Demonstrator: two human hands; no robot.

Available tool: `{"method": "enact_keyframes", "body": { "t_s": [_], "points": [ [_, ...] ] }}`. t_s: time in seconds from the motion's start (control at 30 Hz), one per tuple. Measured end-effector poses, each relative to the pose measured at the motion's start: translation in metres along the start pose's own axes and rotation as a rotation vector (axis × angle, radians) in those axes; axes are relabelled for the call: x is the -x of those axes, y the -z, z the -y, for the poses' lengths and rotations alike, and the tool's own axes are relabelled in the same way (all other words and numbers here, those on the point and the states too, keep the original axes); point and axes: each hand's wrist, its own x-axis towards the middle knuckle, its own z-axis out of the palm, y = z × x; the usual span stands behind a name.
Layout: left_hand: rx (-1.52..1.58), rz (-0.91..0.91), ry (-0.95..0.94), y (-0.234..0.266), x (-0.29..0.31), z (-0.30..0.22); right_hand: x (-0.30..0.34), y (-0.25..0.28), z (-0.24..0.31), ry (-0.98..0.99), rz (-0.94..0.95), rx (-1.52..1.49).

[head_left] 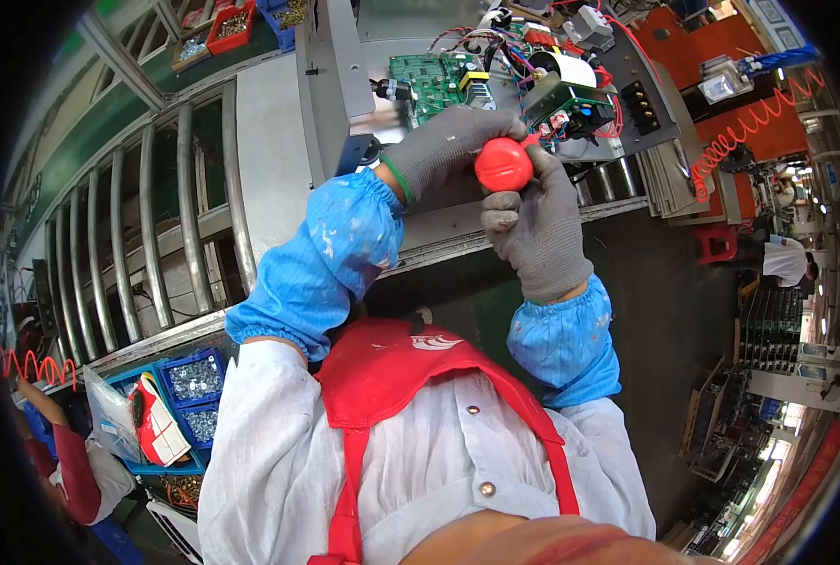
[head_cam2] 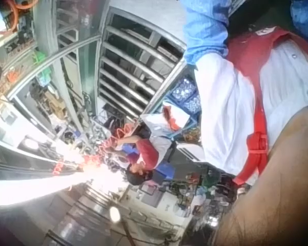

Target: The person assembles electronic components on a circuit board, then mounts the circuit board into a metal chassis with wires and screws. The person uses a manual air blower to clean the components.

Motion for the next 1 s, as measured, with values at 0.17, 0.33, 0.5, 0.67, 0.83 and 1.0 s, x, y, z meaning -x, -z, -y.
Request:
{"method": "enact_keyframes", "body": {
  "t_s": [0.17,0.33,0.5,0.67,0.83,1.0],
  "points": [
    [0.194,-0.020,0.117,-0.002,0.002,-0.004,0.003,-0.006,-0.003,-0.008,-0.005,-0.038],
    [0.469,-0.035,0.227,-0.015,0.026,-0.012,0.019,-0.011,-0.011,0.140,-0.079,0.239],
    [-0.041,-0.092,-0.106,-0.035,0.057,0.006,0.038,0.019,-0.014,0.340,-0.048,0.700],
    [-0.157,-0.187,-0.364,-0.054,0.079,0.005,0.068,0.003,-0.003,0.428,0.005,0.729],
    [-0.424,-0.341,-0.641,-0.022,0.119,-0.043,0.067,-0.011,0.075,0.660,0.008,1.199],
    [-0.721,-1.111,-0.968,0.010,0.101,-0.052,0.004,-0.010,0.162,0.890,0.298,1.583]
  ]
}}
